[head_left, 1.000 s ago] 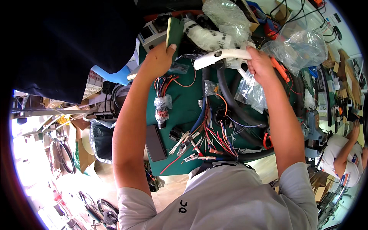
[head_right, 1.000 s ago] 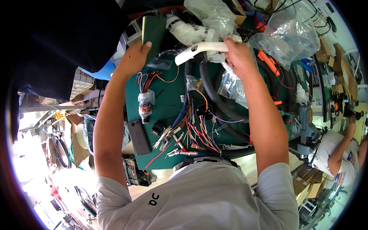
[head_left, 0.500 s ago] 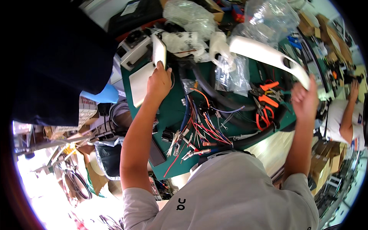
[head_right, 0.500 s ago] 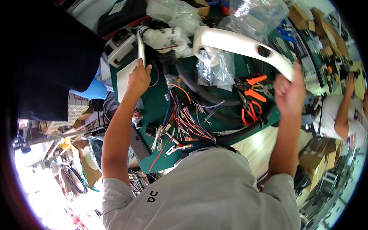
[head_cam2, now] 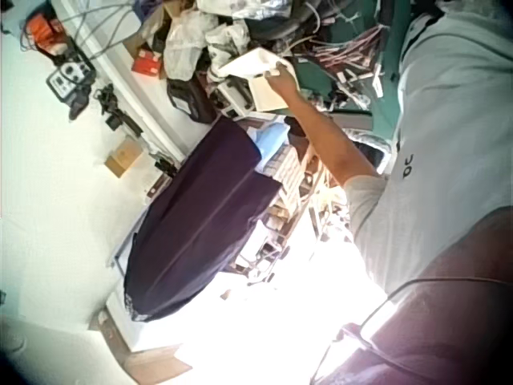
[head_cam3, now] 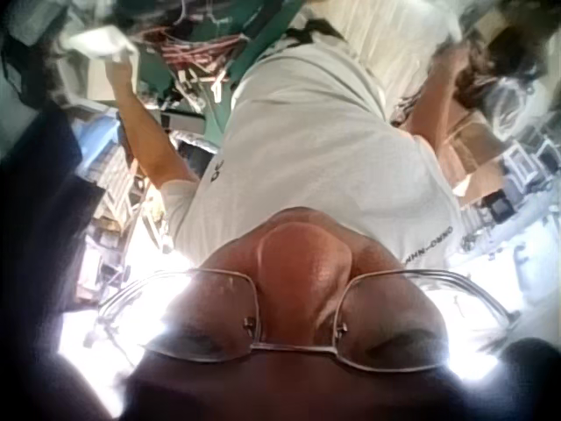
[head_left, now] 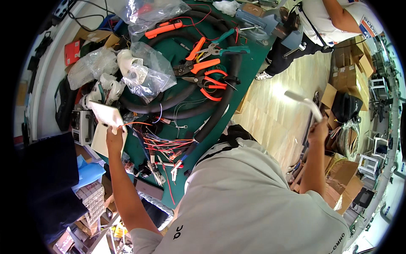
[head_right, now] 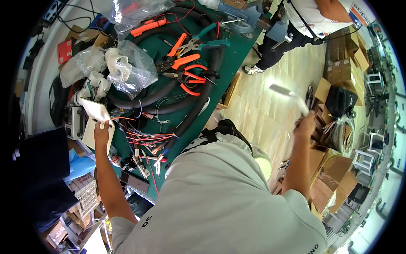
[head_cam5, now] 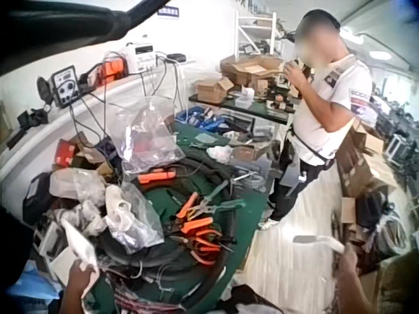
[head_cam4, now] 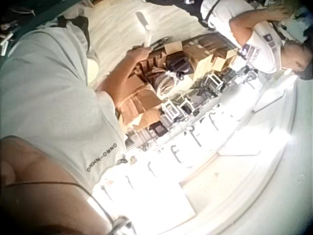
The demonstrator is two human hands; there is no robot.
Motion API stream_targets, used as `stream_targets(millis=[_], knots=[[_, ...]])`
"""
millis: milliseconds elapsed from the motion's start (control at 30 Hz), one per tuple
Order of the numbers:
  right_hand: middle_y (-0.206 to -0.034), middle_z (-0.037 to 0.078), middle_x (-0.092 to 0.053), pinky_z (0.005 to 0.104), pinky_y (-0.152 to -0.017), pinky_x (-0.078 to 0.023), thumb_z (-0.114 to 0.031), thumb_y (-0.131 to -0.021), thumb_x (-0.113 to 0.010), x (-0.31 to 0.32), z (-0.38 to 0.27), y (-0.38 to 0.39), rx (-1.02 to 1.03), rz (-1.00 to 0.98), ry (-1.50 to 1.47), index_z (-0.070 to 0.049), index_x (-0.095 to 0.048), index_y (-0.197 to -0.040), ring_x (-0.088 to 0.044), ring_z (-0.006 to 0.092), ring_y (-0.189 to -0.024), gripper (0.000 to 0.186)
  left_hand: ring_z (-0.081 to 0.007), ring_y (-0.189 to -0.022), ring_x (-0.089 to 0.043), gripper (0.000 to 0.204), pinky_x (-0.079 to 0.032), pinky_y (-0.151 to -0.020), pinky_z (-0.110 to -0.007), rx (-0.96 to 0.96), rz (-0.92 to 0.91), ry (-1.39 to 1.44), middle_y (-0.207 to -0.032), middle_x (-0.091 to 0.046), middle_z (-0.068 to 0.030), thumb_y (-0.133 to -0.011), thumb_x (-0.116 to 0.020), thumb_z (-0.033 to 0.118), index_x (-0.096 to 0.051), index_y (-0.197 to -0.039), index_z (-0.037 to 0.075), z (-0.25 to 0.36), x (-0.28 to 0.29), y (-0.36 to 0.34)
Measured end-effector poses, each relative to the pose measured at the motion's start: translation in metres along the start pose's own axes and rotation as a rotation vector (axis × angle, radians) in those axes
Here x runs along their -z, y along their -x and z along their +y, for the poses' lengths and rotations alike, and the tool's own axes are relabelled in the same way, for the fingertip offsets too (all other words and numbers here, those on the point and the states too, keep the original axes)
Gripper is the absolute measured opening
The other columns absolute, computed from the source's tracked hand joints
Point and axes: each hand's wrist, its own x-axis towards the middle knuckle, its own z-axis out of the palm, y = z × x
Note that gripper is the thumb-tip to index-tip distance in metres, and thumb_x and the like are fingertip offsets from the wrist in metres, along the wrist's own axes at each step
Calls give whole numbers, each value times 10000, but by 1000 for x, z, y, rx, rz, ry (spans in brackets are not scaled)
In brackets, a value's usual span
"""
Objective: The person strips the end of a red wire with pliers, uses a multimeter to test components, and moves several wiring harnesses and plastic bags on a repair bench.
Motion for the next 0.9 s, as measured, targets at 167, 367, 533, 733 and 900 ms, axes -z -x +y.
stream_targets(millis=[167,367,533,733,900], knots=[[-563,6,-412,265,-382,-324,-375,-974,-473,-48,97,-17,-238,-153,68,-52,-528,-767,-375,119,-433,387,-332,-1211,-537,612,-403,-1013,-377,83,-24,102,-1287,-561,-254,-927,-588,392,-507,-1290,-95,40,46,26],[-842,130,-661,297,-589,-519,-428,-981,-475,-125,142,-36,-431,-697,479,53,-581,-1027,-606,183,-686,495,-224,-1049,-592,589,-500,-819,-328,146,1,159,-1204,-611,-155,-934,-559,427,-522,-1312,-22,68,73,77],[-878,152,-680,302,-623,-538,-364,-962,-510,-165,123,-43,-247,-789,577,76,-585,-1056,-635,185,-714,456,-275,-1077,-608,517,-443,-947,-347,272,109,285,-1175,-635,-210,-941,-546,352,-552,-1266,-50,102,91,149],[-735,73,-656,241,-550,-476,-220,-936,-548,-252,37,-17,360,-967,489,23,-667,-913,-568,105,-597,272,-233,-1168,-566,561,-456,-941,-383,508,182,608,-1280,-585,-139,-972,-532,395,-451,-1378,16,111,84,242],[-839,90,-691,243,-631,-495,-206,-950,-566,-323,-19,73,484,-1238,418,18,-653,-1054,-619,115,-704,262,-243,-1186,-559,589,-423,-994,-392,704,260,635,-1298,-575,-165,-969,-542,415,-449,-1374,-4,122,67,306]])
